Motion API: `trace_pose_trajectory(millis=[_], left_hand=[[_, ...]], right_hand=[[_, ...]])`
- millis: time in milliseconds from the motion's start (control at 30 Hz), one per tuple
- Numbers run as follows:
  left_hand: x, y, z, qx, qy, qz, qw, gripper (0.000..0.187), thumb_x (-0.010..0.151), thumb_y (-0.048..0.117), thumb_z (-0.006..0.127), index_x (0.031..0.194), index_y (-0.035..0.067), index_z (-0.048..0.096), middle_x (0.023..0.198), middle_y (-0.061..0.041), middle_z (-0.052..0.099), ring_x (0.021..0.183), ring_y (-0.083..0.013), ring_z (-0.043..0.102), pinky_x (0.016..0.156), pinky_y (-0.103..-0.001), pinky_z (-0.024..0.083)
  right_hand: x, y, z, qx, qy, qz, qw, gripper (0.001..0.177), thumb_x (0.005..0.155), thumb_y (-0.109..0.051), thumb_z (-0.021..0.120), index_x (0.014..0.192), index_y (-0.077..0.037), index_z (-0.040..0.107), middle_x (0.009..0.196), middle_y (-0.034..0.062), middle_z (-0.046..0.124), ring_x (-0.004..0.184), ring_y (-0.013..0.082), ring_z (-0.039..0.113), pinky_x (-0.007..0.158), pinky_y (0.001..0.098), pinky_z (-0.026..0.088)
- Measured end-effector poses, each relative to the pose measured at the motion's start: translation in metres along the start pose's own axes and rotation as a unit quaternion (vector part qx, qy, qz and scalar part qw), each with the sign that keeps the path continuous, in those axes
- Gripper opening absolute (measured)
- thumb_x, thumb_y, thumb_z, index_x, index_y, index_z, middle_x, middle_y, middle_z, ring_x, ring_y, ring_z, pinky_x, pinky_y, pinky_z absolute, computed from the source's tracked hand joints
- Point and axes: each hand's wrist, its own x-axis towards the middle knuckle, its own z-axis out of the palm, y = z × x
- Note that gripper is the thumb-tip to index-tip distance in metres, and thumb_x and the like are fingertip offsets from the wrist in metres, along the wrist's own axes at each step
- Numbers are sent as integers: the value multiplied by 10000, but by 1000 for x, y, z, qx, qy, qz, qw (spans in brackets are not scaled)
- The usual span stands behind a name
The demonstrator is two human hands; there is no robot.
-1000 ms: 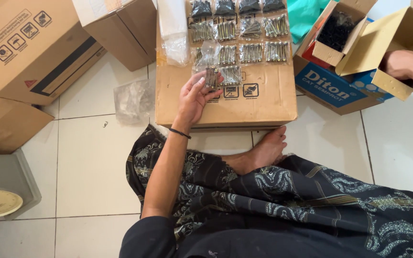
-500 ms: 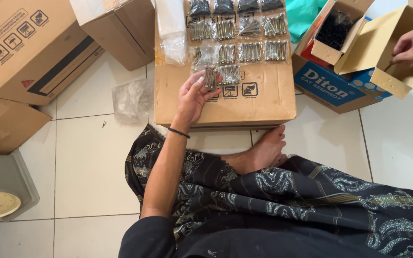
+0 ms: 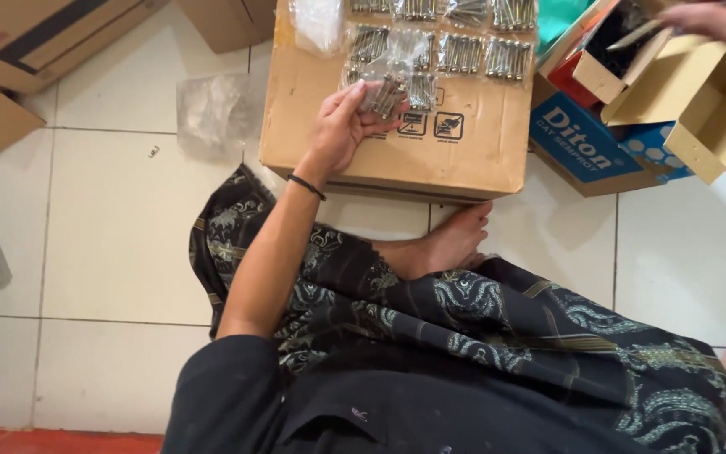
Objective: Packing small plastic bags of screws into a cardboard box while sitting on the floor.
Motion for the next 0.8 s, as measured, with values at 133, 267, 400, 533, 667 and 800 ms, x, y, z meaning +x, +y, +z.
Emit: trace_pose_trajectory(millis=[133, 267, 400, 533, 667, 800], left_hand=[[-2, 3, 5, 40, -5, -33, 999, 396, 1089, 249, 458, 1278, -74, 587, 1208, -318, 697, 1094, -419, 737, 920, -520, 666], [-3, 4, 6, 66, -13, -57, 996, 418, 1071, 285, 491, 1263, -66, 609, 1205, -292, 707, 1080, -413, 747, 894, -484, 680], [1, -2, 0, 52, -8, -63, 997, 420, 1066, 266, 489, 1275, -82, 596, 1217, -303, 699, 1085, -440, 742, 880, -500, 681], [-1, 0, 2, 55, -16, -68, 996, 449, 1060, 283, 490, 1275, -98, 590, 1208, -316, 698, 1085, -442, 743, 880, -472, 683], [0, -2, -1, 52, -26, -69, 996, 435, 1069, 277, 470, 1281, -83, 592, 1203, -319, 703, 1092, -428, 746, 867, -439, 682], [-2, 2, 4, 70, -31, -62, 995, 438, 1068, 300, 472, 1281, -59, 607, 1222, -285, 708, 1084, -395, 755, 857, -407, 684]], right_hand=[[74, -118, 67, 58, 45, 26, 997, 195, 1248, -76, 765, 1259, 42, 610, 1244, 181, 660, 1135, 310, 680, 931, 389, 584], [107, -166, 104, 91, 56, 131, 986, 209, 1080, -250, 817, 1162, -94, 705, 1161, 72, 723, 952, 185, 680, 810, 312, 553], [129, -166, 141, 198, 80, 94, 972, 187, 983, -123, 895, 1087, -89, 743, 1023, 40, 775, 846, 71, 723, 717, 170, 589], [137, -176, 159, 178, 89, 34, 979, 166, 999, -71, 872, 1003, -81, 707, 955, 46, 752, 853, 101, 720, 743, 223, 605], [146, -176, 164, 268, 75, 70, 958, 113, 1005, 16, 734, 1039, -47, 646, 940, 110, 750, 888, 165, 817, 700, 211, 650], [154, -167, 156, 367, 3, 90, 926, 120, 1002, -15, 729, 1076, -68, 651, 942, 70, 709, 812, 191, 778, 773, 261, 683]])
